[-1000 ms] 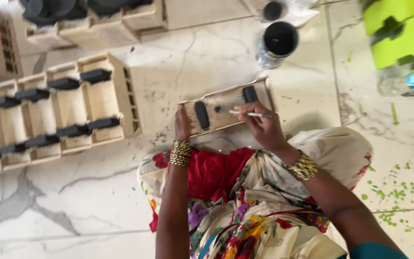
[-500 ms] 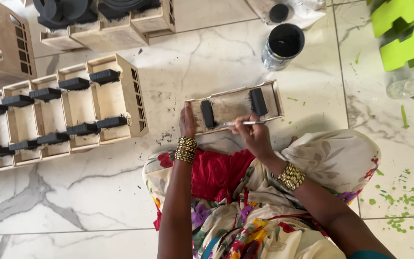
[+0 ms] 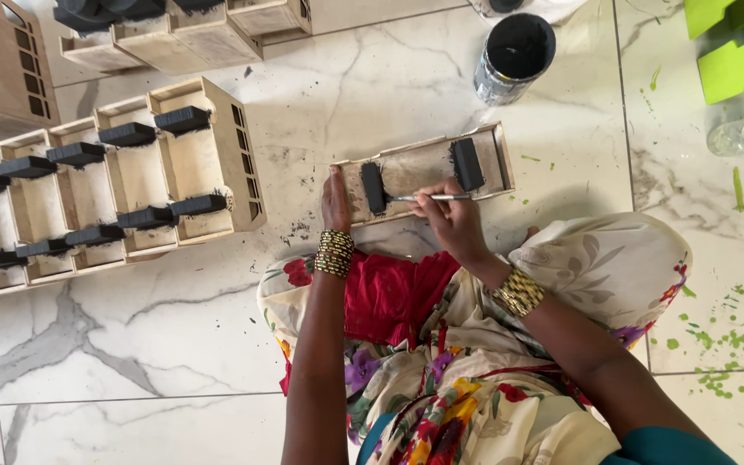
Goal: The person sits on the floor painting small wooden model pieces black with a brush, dipping the brush into a paint can and coating the parts of each wooden assembly one at a time, then setting finished pieces aside with the others.
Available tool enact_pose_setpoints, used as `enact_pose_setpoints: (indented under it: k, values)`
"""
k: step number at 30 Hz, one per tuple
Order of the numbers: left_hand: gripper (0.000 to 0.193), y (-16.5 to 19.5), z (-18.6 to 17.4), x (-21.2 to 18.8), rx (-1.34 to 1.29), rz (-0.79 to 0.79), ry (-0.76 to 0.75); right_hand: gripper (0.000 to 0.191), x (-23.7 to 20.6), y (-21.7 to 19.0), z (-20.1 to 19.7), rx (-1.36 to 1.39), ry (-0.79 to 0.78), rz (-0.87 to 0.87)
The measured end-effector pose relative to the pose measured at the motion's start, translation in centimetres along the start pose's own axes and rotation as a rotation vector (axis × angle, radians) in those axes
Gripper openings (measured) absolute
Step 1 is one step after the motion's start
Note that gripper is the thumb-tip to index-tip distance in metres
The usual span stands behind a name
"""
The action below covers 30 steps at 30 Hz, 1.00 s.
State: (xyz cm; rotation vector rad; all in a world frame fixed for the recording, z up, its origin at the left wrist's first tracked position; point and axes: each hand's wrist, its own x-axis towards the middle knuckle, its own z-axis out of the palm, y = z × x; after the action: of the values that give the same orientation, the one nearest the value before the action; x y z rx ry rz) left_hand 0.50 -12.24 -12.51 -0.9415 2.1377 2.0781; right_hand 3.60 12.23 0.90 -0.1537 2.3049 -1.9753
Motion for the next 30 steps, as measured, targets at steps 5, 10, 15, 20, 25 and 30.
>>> enact_pose_setpoints:
  k: [5,10,15,20,25,30]
  values:
    - [0.088,0.5,0.0,-0.3,-0.021,0.015,-0.014,0.004,0.6,-2.7,-0.7,-0.115,0.009,-0.545]
    - [0.091,1.6,0.1,-0.8,-0.052,0.015,-0.027,0.007,2.0,-4.4,1.4,-0.245,-0.24,-0.44]
    - [0.094,1.7,0.2,-0.7,-0.054,0.01,-0.015,0.01,-2.0,-5.0,0.4,-0.364,-0.31,-0.489]
    - [0.091,1.8,0.4,-0.7,-0.035,0.047,-0.011,0.006,-0.9,-6.7,-5.4,-0.332,-0.05,-0.55]
    - [0.087,2.9,0.5,-1.3,-0.074,0.089,-0.03,0.002,1.3,-7.8,-10.4,-0.465,0.103,-0.423]
    - [0.09,3.6,0.5,-1.7,-0.04,0.071,-0.028,0.005,-2.6,-7.6,-11.6,-0.511,0.001,-0.242]
